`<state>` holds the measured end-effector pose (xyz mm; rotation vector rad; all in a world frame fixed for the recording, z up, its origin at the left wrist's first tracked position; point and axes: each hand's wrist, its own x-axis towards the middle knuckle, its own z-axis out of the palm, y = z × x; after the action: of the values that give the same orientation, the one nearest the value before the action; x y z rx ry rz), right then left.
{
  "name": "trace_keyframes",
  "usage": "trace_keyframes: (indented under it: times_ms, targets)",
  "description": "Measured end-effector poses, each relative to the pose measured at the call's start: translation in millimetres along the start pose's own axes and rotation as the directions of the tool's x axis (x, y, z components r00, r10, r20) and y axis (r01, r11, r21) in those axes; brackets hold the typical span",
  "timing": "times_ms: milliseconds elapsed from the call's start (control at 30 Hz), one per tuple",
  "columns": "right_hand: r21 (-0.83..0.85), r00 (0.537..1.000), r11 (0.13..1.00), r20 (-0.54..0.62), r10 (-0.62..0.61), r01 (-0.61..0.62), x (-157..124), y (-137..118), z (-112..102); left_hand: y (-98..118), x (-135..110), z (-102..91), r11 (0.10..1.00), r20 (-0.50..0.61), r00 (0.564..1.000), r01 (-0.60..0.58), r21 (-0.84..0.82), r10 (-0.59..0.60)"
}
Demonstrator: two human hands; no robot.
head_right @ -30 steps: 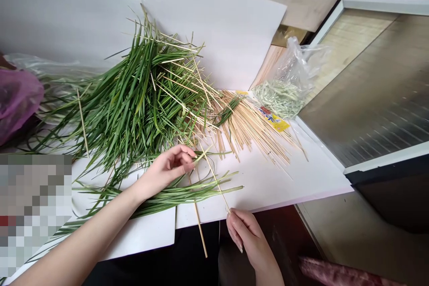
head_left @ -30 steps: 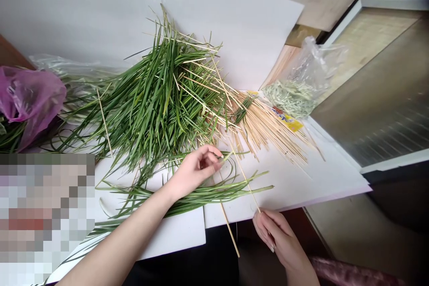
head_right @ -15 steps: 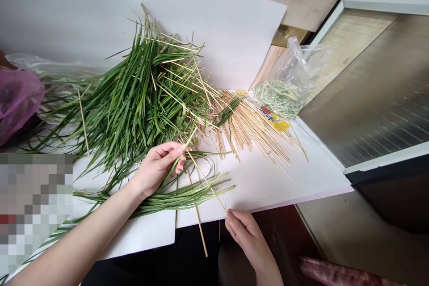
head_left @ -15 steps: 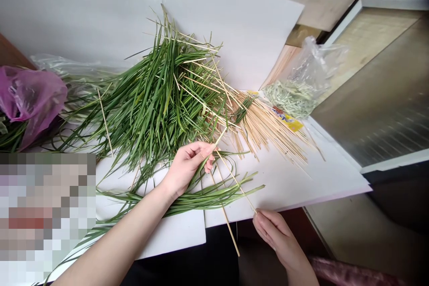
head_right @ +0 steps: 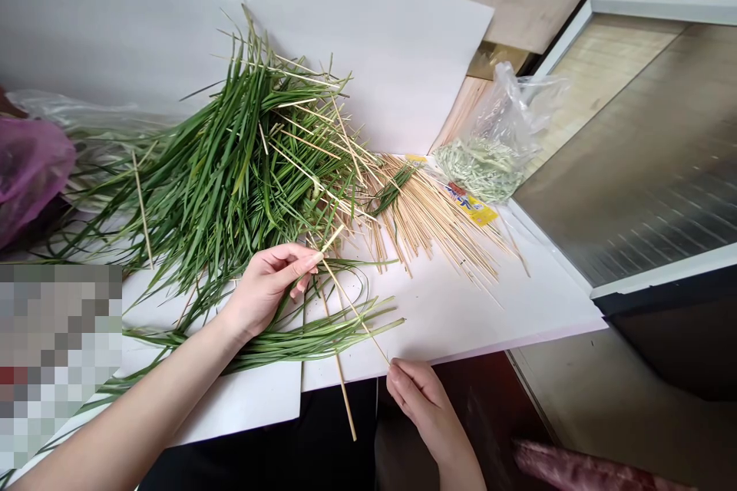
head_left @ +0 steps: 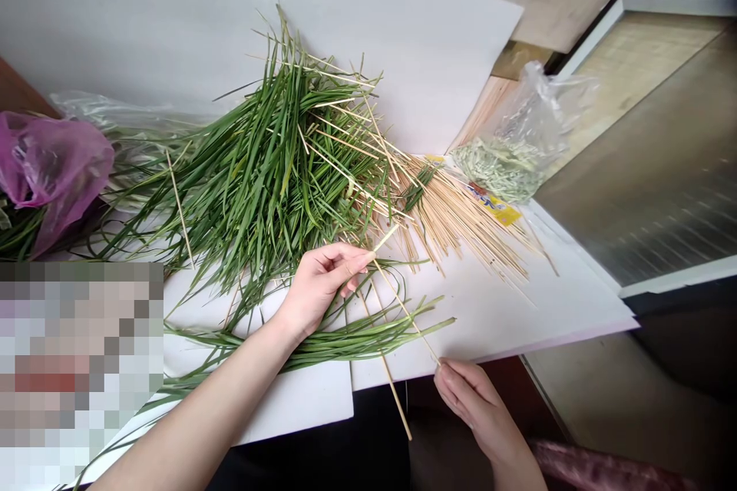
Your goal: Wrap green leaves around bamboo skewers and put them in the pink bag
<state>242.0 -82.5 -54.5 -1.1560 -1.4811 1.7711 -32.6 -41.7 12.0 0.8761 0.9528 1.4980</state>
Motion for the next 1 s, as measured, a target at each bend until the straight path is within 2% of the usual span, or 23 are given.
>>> trace_keyframes:
  times_ms: [733, 900, 1000]
  targets:
    - [-0.059, 0.999, 0.997, 0.021, -0.039, 0.04, -0.2, 6.9, -4.2, -3.9, 0.0, -2.3, 0.993, 0.045, 0.998, 0.03, 0.115, -0.036]
    - [-0.029, 1.0, 0.999, -0.011, -0.022, 0.021, -0.5, 8.2, -3.5, -13.6, -4.0, 1.3, 0.958, 0.191, 0.97, 0.092, 0.273, -0.148]
    - [-0.008, 1.0, 1.0, -0.018, -0.021, 0.021, -0.3, 9.3, -2.5, -18.4, -5.7, 2.6, 0.934, 0.215, 0.963, 0.078, 0.348, -0.161]
